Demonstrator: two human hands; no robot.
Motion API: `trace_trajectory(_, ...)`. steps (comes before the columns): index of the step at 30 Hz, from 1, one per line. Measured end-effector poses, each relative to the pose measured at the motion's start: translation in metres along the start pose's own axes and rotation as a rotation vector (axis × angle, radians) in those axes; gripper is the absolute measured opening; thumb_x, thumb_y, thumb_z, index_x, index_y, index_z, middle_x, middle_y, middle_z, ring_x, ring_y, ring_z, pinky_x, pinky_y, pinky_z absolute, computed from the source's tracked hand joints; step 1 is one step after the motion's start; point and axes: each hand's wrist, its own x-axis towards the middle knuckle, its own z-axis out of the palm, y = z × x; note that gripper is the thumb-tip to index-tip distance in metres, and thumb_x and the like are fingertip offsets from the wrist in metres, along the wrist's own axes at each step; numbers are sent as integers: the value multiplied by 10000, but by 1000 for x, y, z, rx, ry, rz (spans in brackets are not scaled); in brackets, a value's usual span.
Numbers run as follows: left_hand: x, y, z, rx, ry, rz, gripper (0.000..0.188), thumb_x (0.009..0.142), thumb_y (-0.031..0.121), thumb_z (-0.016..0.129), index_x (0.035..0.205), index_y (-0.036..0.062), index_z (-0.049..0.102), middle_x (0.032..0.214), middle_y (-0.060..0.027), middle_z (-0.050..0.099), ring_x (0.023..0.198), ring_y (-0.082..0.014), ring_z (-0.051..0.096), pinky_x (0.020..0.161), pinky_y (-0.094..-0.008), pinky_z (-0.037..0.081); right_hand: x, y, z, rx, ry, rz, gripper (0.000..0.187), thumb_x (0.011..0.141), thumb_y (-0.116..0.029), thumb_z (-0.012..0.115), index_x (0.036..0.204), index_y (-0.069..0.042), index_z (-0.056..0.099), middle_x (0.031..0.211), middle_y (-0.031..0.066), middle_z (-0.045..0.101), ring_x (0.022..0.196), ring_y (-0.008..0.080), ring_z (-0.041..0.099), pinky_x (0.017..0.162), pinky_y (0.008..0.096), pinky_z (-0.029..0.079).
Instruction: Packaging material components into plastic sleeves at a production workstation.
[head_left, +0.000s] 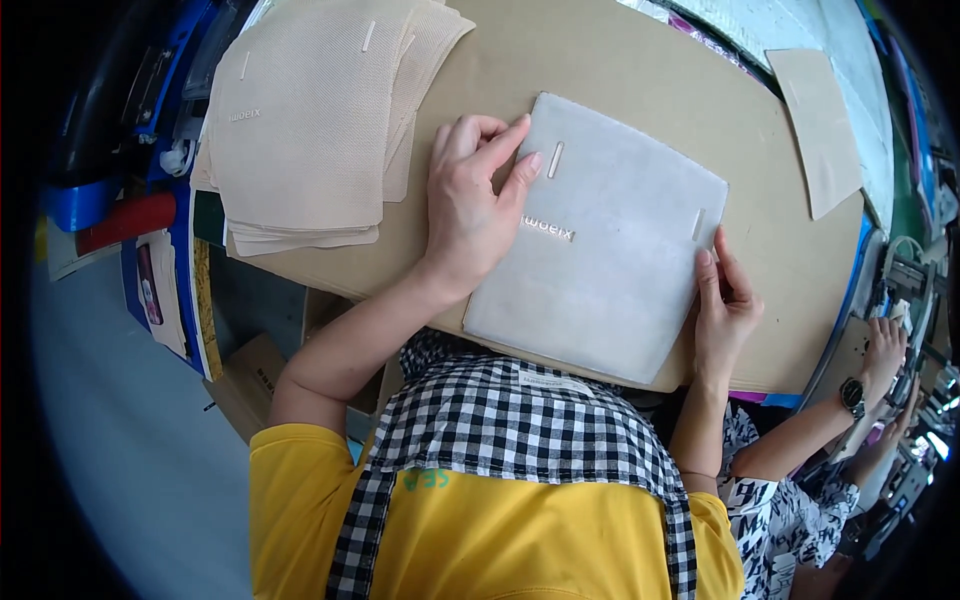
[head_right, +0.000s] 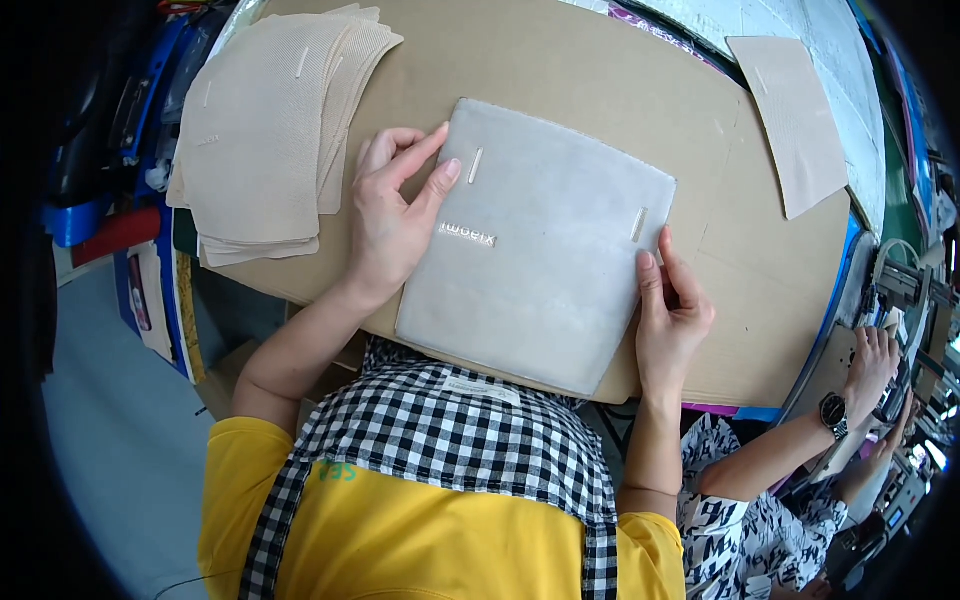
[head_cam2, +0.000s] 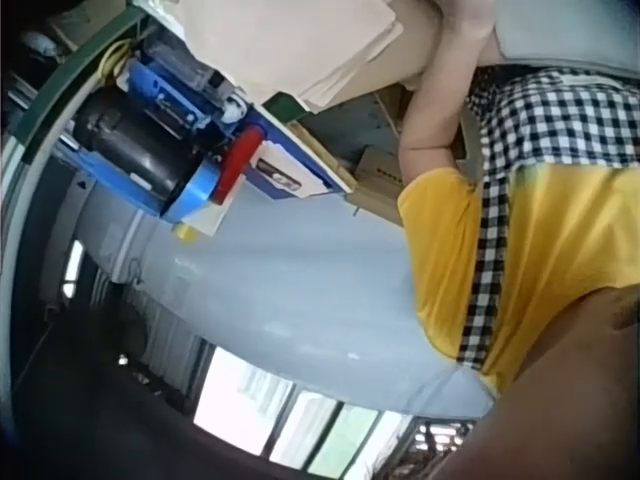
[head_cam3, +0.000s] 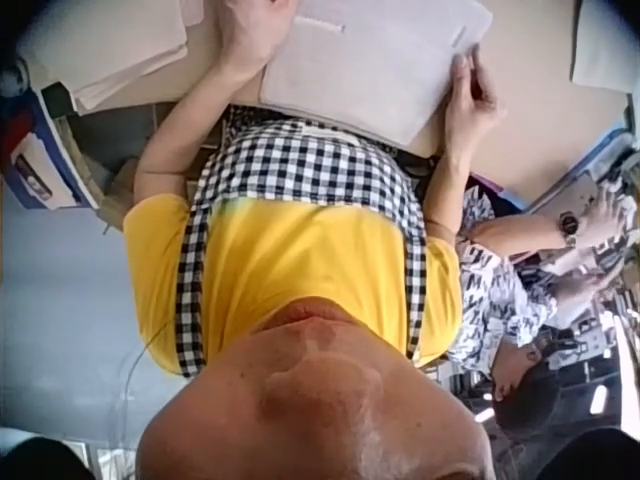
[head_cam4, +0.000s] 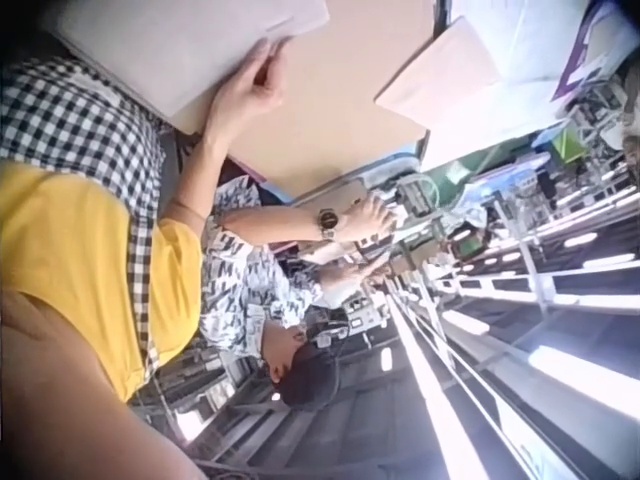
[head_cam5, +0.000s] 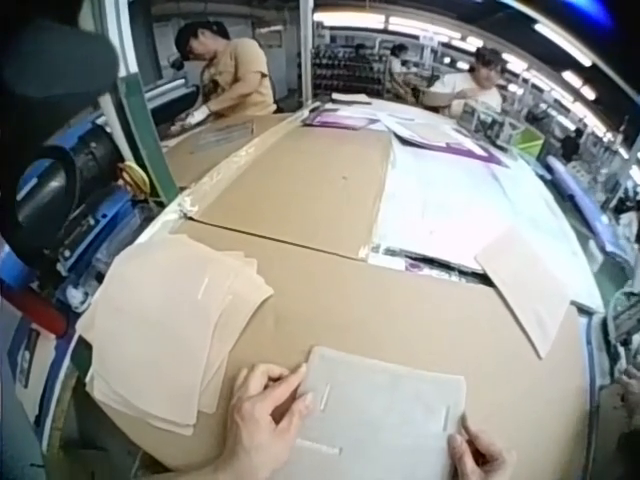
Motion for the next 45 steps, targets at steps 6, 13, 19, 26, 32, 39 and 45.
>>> trace_trajectory(6,-1,0,1,18,1,2,277,820,43,663,1090,-20,659,959,-76,538,858,-201,474,770,-300,428,0,2,1,-1,3,-6,311,871,-108,694,1143,33,645,880,73,716,587,52,451,541,164,381)
trace_trajectory(13,-1,2,2,19,-22,-32,285,820,50,664,1098,-10,649,993,-79,531,873,-209,480,791,-308,426,0,-3,0,-7,-8,23,303,872,-100,689,1142,29,648,835,54,704,583,49,446,528,163,377)
trace_trajectory(19,2,6,3,88,-62,-142,396,834,60,662,1199,36,511,1062,-91,514,946,-214,488,837,-318,418,3,-5,-1,-13,-36,87,278,877,-84,671,1127,36,658,724,48,650,566,65,454,514,180,386)
trace_trajectory(26,3,6,4,90,-100,-110,385,845,55,650,1199,28,502,1076,-99,511,965,-216,485,835,-322,415,4,-1,-3,-124,-62,-60,259,875,-87,659,1099,42,668,670,69,626,530,106,483,467,211,393)
trace_trajectory(32,-3,4,3,112,-85,-70,358,873,95,629,1201,28,502,1088,-99,506,981,-219,485,857,-326,413,-1,-4,1,-854,-50,-512,271,899,-150,607,1085,36,667,634,59,616,514,138,535,428,231,400)
trace_trajectory(39,3,21,-18,82,-37,195,456,916,267,588,1284,23,478,1260,-132,466,1134,-273,468,1002,-366,363,4,2,-1,-1092,-8,-622,299,912,-211,563,1073,24,657,622,37,614,523,150,571,413,245,409)
trace_trajectory(45,-51,34,25,426,-428,505,594,945,288,507,1454,42,324,1550,-135,234,1431,-297,212,1161,-415,183,13,-3,-7,-890,-89,-631,284,897,-210,583,1070,-1,668,668,46,612,586,166,590,451,265,436)
